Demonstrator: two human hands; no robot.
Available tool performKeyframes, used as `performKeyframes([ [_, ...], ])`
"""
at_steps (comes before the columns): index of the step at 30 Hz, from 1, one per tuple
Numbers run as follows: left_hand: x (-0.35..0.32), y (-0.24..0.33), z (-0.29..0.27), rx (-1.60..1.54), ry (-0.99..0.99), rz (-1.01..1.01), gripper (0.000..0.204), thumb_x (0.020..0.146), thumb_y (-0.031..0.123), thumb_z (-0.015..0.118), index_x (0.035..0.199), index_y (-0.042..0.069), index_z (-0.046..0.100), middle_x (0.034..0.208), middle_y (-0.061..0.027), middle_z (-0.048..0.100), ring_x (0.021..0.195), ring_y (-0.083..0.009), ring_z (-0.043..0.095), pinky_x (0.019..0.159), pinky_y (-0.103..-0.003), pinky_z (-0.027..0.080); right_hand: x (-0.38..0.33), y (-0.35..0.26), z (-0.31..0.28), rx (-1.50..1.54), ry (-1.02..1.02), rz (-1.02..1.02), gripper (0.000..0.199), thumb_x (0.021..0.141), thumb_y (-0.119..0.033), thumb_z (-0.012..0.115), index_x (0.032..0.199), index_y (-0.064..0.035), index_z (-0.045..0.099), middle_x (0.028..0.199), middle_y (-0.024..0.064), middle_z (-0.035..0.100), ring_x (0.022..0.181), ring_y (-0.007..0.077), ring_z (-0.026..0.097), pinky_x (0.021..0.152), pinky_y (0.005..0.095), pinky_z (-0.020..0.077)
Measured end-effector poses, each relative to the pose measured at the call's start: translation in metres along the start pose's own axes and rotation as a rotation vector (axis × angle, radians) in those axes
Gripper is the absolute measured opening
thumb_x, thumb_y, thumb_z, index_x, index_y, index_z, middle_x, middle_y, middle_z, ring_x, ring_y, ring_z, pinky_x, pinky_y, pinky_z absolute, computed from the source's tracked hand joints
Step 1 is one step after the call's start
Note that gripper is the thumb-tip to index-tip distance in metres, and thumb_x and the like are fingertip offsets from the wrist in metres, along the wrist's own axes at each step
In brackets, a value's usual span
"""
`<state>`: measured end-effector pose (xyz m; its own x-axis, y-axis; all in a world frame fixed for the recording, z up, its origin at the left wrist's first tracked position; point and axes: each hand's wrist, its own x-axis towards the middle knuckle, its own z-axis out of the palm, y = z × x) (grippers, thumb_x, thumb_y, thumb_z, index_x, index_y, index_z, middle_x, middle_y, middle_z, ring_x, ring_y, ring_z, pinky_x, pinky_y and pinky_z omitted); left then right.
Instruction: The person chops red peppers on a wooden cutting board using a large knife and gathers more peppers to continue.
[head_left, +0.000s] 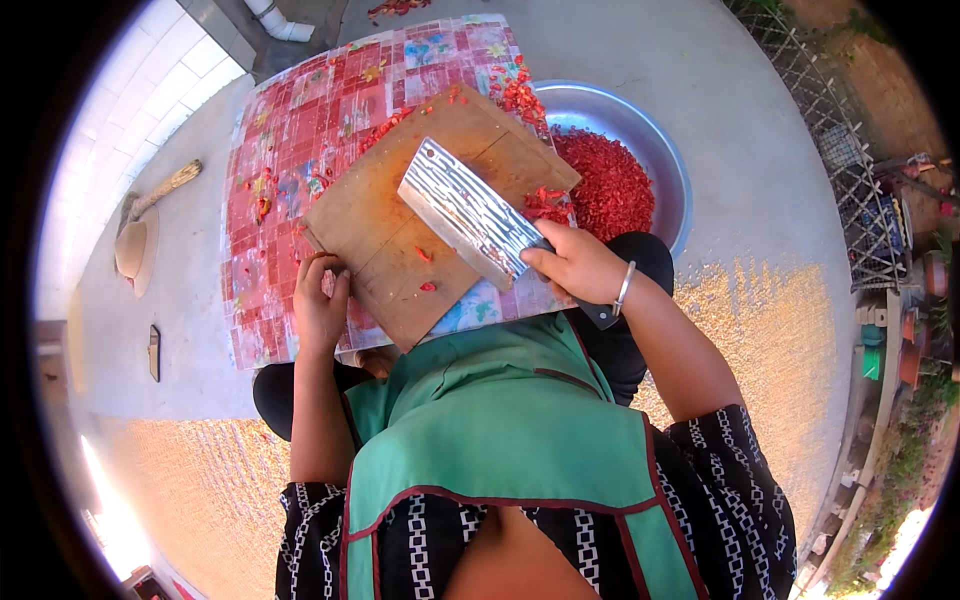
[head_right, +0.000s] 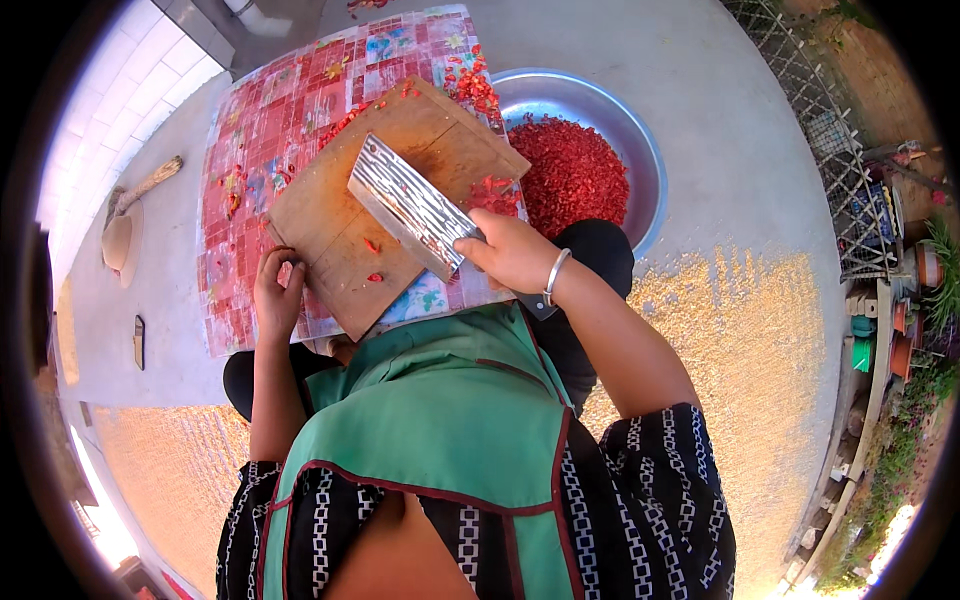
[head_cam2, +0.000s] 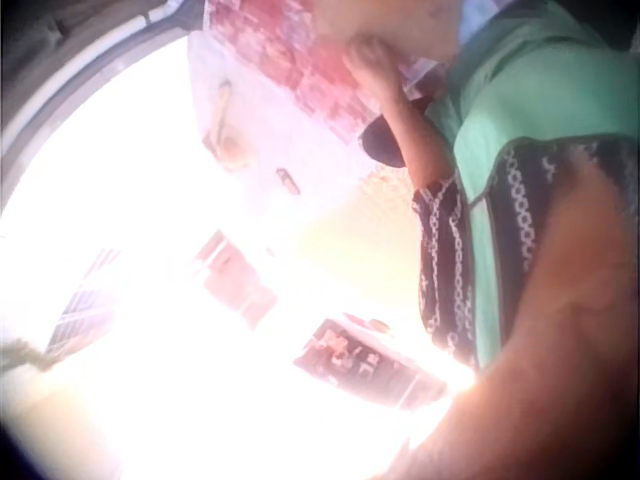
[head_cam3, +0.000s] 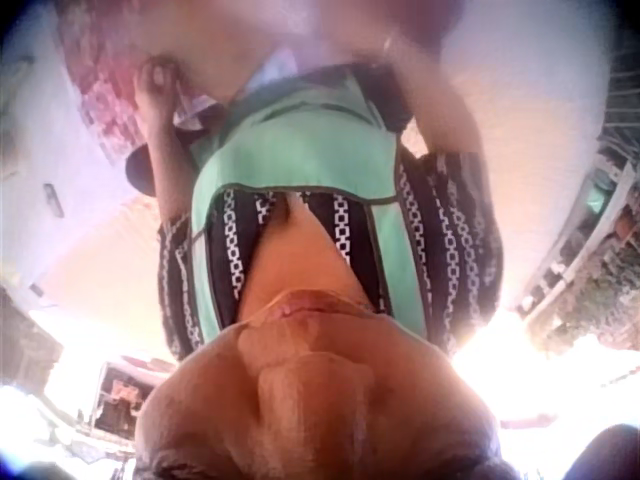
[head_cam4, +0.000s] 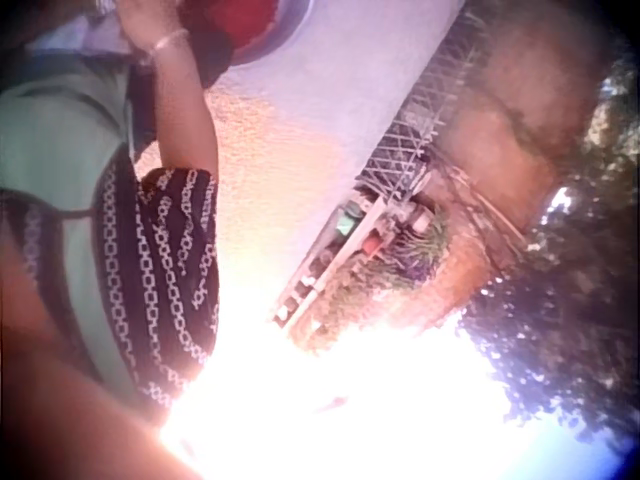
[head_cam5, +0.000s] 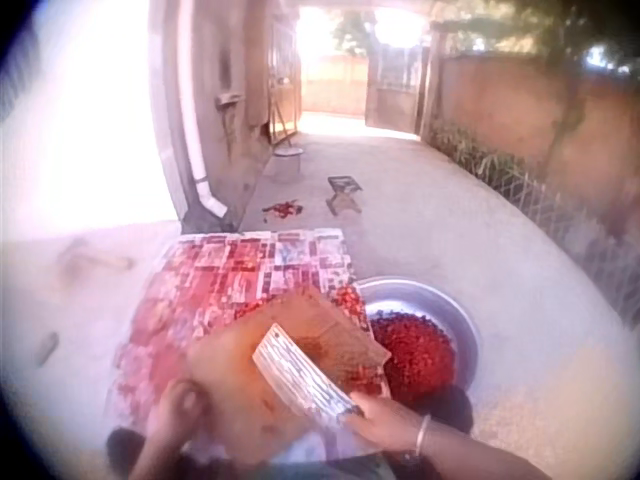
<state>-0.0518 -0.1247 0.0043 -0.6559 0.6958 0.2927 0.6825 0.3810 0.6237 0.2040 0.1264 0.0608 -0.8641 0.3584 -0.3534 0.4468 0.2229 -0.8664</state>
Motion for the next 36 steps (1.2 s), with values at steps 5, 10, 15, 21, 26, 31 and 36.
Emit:
performKeyframes([
  [5, -0.007, -0.001, -0.011, -0.028, -0.008, -0.021, 0.014, 0.080, 0.004, 0.063, 0.093, 0.000, 0.060, 0.098, -0.0123, 0.062, 0.093, -0.0278, 0.062, 0.082, -0.034, 0.047, 0.003, 0.042, -0.035, 0.056, 0.140, 0.058, 0.023, 0.092, -0.023, 0.054, 0.095, -0.0003, 0.049, 0.065, 0.0071, 0.055, 0.046, 0.0155, 0.054, 0.046, 0.0318, 0.0449],
  [10, -0.024, -0.019, -0.009, -0.101, 0.029, -0.116, 0.013, 0.081, 0.005, 0.063, 0.094, 0.001, 0.061, 0.094, -0.0110, 0.062, 0.090, -0.0244, 0.063, 0.081, -0.032, 0.048, -0.017, 0.037, -0.079, -0.359, 0.545, 0.127, 0.023, 0.091, -0.019, 0.052, 0.104, -0.0001, 0.049, 0.073, 0.0162, 0.061, 0.062, 0.0313, 0.062, 0.061, 0.0428, 0.0491],
  [15, -0.032, -0.014, -0.001, -0.217, 0.066, -0.196, 0.013, 0.083, 0.004, 0.063, 0.095, 0.001, 0.061, 0.094, -0.0106, 0.062, 0.091, -0.0212, 0.063, 0.083, -0.032, 0.049, -0.016, 0.008, -0.029, -0.509, 0.565, -0.384, 0.058, 0.080, -0.007, 0.055, 0.137, -0.0153, 0.044, 0.104, 0.0185, 0.053, 0.091, 0.0357, 0.059, 0.079, 0.0432, 0.0493],
  [21, -0.028, 0.016, -0.001, -0.293, 0.032, -0.133, 0.014, 0.083, 0.004, 0.062, 0.096, 0.000, 0.062, 0.096, -0.0110, 0.062, 0.091, -0.0232, 0.062, 0.083, -0.032, 0.049, 0.035, 0.003, 0.024, -0.880, 0.462, -0.413, 0.058, 0.077, 0.000, 0.059, 0.129, -0.0238, 0.055, 0.105, 0.0163, 0.052, 0.083, 0.0327, 0.060, 0.075, 0.0424, 0.0507],
  [26, -0.041, 0.007, -0.007, -0.283, 0.016, -0.222, 0.017, 0.086, 0.002, 0.060, 0.103, -0.001, 0.058, 0.099, -0.0093, 0.063, 0.094, -0.0173, 0.062, 0.086, -0.030, 0.050, 0.048, 0.009, 0.034, -0.924, 0.440, -0.414, 0.053, 0.078, -0.002, 0.060, 0.127, -0.0221, 0.057, 0.104, 0.0154, 0.052, 0.084, 0.0335, 0.060, 0.076, 0.0428, 0.0502],
  [31, -0.072, -0.003, -0.008, -0.512, -0.052, -0.554, 0.026, 0.089, 0.010, 0.061, 0.111, -0.002, 0.055, 0.103, -0.0132, 0.064, 0.097, -0.0197, 0.062, 0.085, -0.030, 0.049, 0.053, 0.025, 0.020, -0.829, 0.473, -0.397, 0.045, 0.081, -0.014, 0.063, 0.126, -0.0131, 0.055, 0.106, 0.0172, 0.053, 0.098, 0.0349, 0.056, 0.085, 0.0427, 0.0470],
  [36, -0.072, 0.000, 0.002, -0.583, -0.082, -0.544, 0.049, 0.088, 0.010, 0.061, 0.130, -0.006, 0.043, 0.117, -0.0192, 0.059, 0.107, -0.0240, 0.060, 0.089, -0.033, 0.048, 0.066, 0.051, -0.023, -0.705, 0.659, -0.145, 0.057, 0.085, -0.032, 0.064, 0.131, -0.0028, 0.047, 0.122, 0.0235, 0.050, 0.111, 0.0392, 0.051, 0.093, 0.0456, 0.0437],
])
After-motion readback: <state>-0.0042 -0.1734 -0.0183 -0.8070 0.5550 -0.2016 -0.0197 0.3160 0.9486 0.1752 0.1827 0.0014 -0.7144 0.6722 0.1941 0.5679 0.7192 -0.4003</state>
